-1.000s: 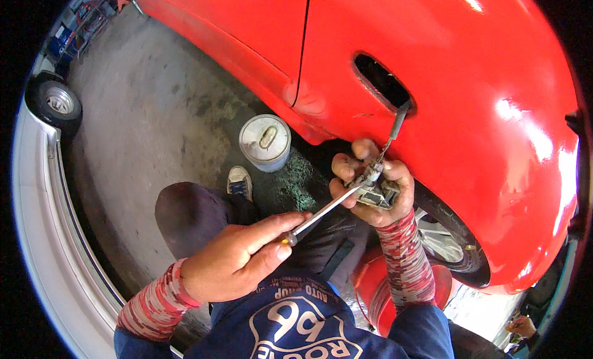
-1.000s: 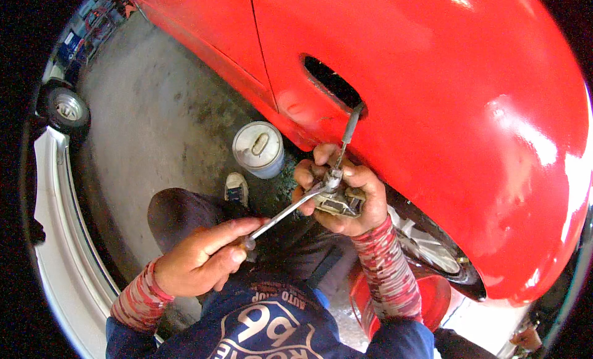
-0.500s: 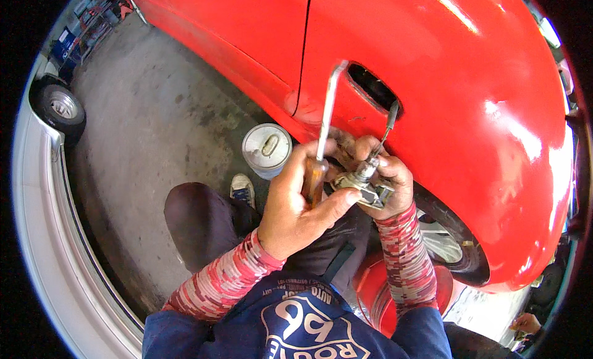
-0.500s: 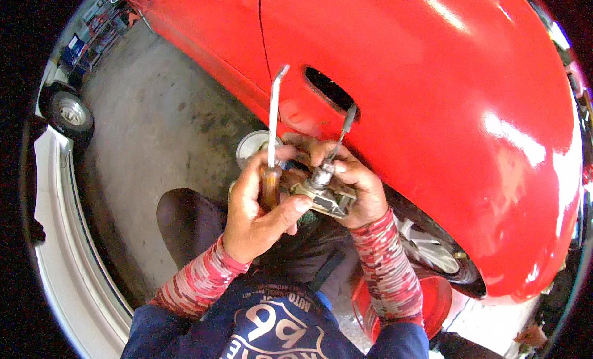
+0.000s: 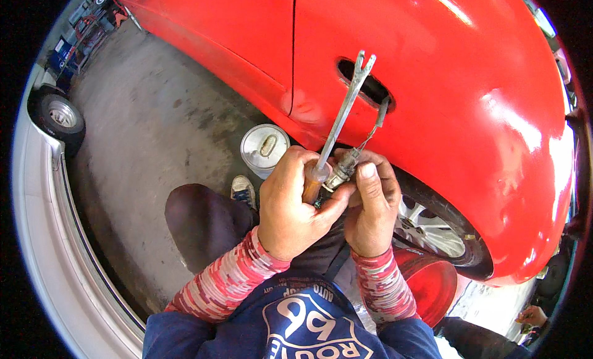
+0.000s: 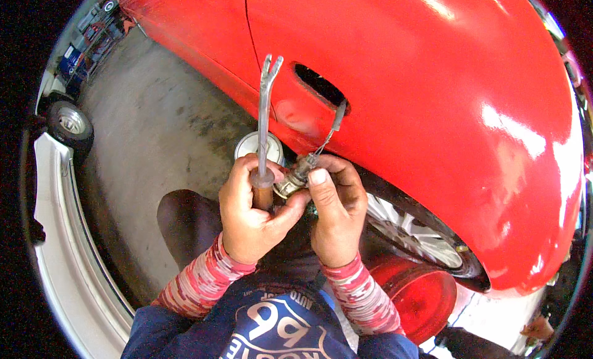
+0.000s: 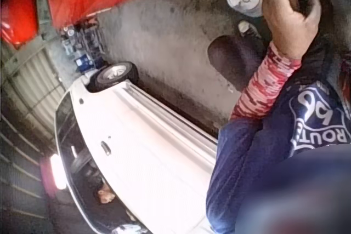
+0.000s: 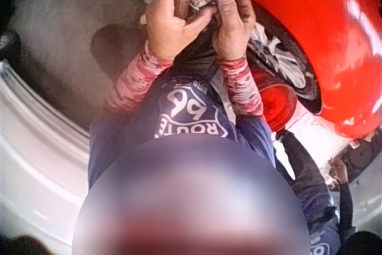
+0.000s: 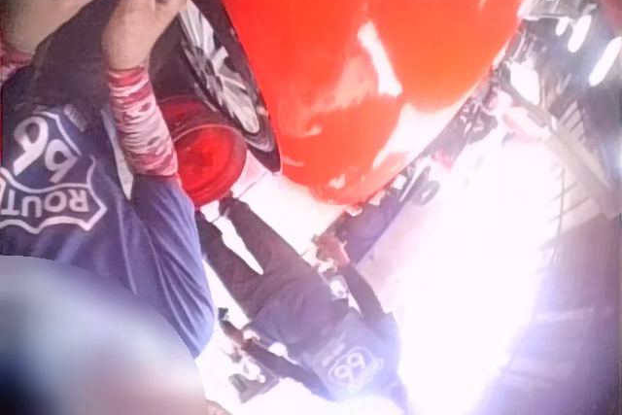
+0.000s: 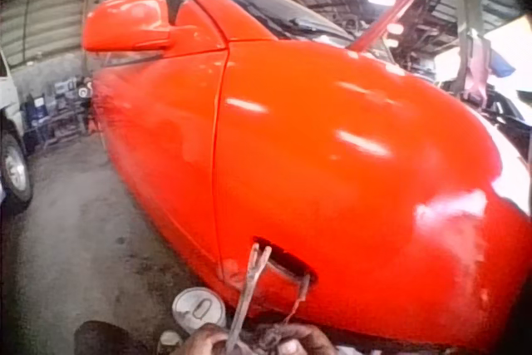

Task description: The person removes a red car door handle using a screwdriver, then repeatedly manipulates the internal lock mechanism with the tool. The person places the removed handle on the car roof.

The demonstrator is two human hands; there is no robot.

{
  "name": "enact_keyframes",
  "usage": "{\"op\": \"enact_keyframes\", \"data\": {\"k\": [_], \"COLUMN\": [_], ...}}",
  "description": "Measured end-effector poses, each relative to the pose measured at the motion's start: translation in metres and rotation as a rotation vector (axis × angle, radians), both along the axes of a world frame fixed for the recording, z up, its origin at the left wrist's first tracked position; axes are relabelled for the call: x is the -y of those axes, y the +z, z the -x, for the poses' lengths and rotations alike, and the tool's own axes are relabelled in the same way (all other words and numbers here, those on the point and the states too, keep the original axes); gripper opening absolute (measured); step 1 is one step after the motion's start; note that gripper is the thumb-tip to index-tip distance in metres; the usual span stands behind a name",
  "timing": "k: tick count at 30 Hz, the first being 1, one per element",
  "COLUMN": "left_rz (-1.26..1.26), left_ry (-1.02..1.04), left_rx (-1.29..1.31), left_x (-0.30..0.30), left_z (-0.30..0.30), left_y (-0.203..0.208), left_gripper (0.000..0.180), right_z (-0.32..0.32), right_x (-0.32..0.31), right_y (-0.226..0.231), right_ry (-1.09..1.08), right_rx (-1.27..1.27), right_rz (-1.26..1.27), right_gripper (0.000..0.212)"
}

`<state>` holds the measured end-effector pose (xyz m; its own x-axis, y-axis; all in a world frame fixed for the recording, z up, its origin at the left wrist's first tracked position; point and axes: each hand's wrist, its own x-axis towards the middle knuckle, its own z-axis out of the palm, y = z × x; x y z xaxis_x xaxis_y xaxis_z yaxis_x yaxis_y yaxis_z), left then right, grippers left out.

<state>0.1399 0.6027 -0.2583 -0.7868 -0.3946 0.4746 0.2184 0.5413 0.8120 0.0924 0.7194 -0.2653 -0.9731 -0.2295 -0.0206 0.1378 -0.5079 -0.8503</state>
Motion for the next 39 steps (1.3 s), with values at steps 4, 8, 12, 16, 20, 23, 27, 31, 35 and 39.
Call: {"op": "enact_keyframes", "data": {"k": [4,8,12,16,20,23,27,31,35,39], "left_rz": [0.036,0.022,-0.233,-0.343,-0.365,-0.285,-0.272,-0.163,-0.068,-0.067], "left_ry": [-0.075,-0.128,-0.248,-0.303,-0.271,-0.341,-0.376,-0.391,-0.439,-0.482], "left_rx": [-0.047,0.027,0.254,0.53,0.659,0.573,0.649,0.636,0.571,0.664], "left_x": [-0.006,-0.005,0.008,0.026,0.033,0.035,0.036,0.038,0.043,0.047], "left_z": [0.001,-0.003,-0.043,-0.083,-0.102,-0.105,-0.108,-0.107,-0.099,-0.092], "left_y": [-0.002,0.0,0.015,0.03,0.041,0.044,0.054,0.063,0.065,0.074], "left_gripper": [0.047,0.041,0.029,0.031,0.04,0.042,0.047,0.051,0.056,0.057], "right_z": [0.004,0.011,0.016,0.017,0.02,0.024,0.031,0.034,0.035,0.037], "right_x": [0.003,0.004,0.0,-0.003,-0.007,-0.009,-0.007,-0.002,-0.001,-0.002], "right_y": [-0.001,-0.008,-0.018,-0.026,-0.026,-0.025,-0.026,-0.028,-0.027,-0.031], "right_ry": [0.045,0.022,0.094,0.112,0.138,0.202,0.178,0.172,0.191,0.193], "right_rx": [0.115,0.054,0.031,-0.007,-0.019,-0.021,-0.072,-0.099,-0.092,-0.144], "right_rz": [0.195,0.113,0.18,0.215,0.269,0.27,0.215,0.162,0.131,0.072], "right_gripper": [0.017,0.018,0.018,0.025,0.023,0.025,0.02,0.024,0.029,0.032]}}
